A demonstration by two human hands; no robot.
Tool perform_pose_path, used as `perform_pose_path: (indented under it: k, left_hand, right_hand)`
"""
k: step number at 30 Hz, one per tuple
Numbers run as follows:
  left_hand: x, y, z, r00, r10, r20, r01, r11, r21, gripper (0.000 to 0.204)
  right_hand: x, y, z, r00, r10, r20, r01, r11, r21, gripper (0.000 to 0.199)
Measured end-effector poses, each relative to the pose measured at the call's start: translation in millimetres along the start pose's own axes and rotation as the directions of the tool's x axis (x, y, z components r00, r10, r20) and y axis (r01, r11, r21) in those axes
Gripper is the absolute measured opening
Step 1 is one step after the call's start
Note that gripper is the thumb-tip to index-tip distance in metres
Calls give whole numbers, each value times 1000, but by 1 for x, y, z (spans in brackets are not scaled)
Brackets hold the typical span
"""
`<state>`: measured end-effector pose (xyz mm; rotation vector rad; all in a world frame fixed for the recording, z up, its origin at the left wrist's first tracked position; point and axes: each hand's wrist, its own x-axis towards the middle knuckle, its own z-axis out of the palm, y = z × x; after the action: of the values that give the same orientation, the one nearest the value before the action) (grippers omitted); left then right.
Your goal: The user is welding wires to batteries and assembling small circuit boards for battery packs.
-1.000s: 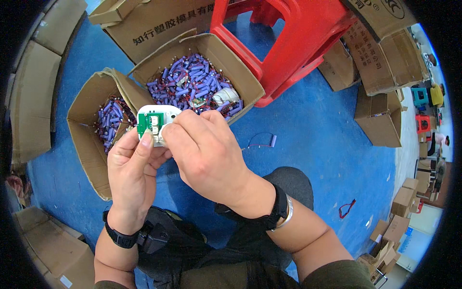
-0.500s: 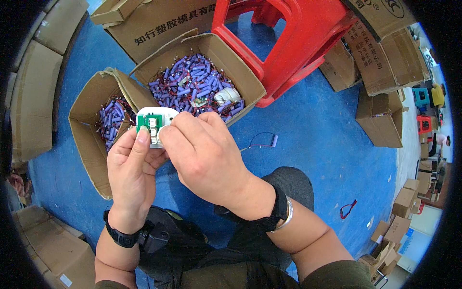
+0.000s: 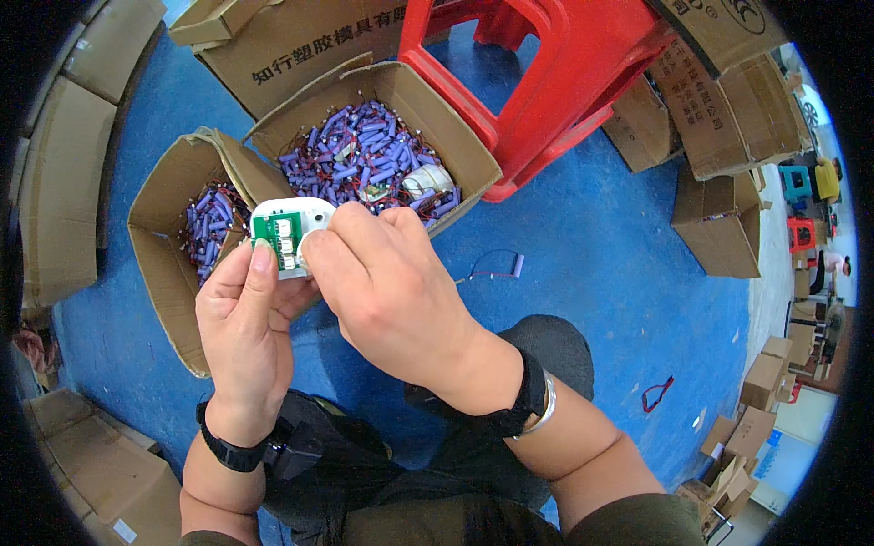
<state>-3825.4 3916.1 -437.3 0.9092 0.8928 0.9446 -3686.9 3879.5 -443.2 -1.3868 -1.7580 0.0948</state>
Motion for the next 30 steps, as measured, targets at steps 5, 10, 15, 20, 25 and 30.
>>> perform_pose_path:
  k: [5, 10, 15, 20, 25, 30]
  left_hand:
    - [12, 14, -25, 978, 58, -199, -75, 994, -81, 21]
    - [10, 14, -27, 990, -62, -129, 41, 987, -158, 22]
    - [16, 13, -25, 989, -105, -105, 79, 971, -227, 23]
    - [11, 7, -26, 992, -20, -122, 13, 998, -54, 23]
    - [16, -12, -29, 978, -109, -179, 114, 993, 21, 24]
    - [7, -6, -40, 976, -103, -193, 121, 989, 82, 26]
  right_hand:
    - [4, 28, -29, 951, 246, -188, -251, 968, -5, 10]
    - [-1, 34, -43, 932, 341, -123, -319, 933, 165, 13]
    - [-12, 54, -118, 856, 467, 222, -516, 799, 310, 8]
    - [-72, 151, -127, 647, 665, 373, -762, 561, 322, 11]
    - [-213, 254, -91, 385, 894, 228, -902, 313, 298, 14]
    - [-274, 313, -77, 326, 916, -235, -916, 245, -317, 14]
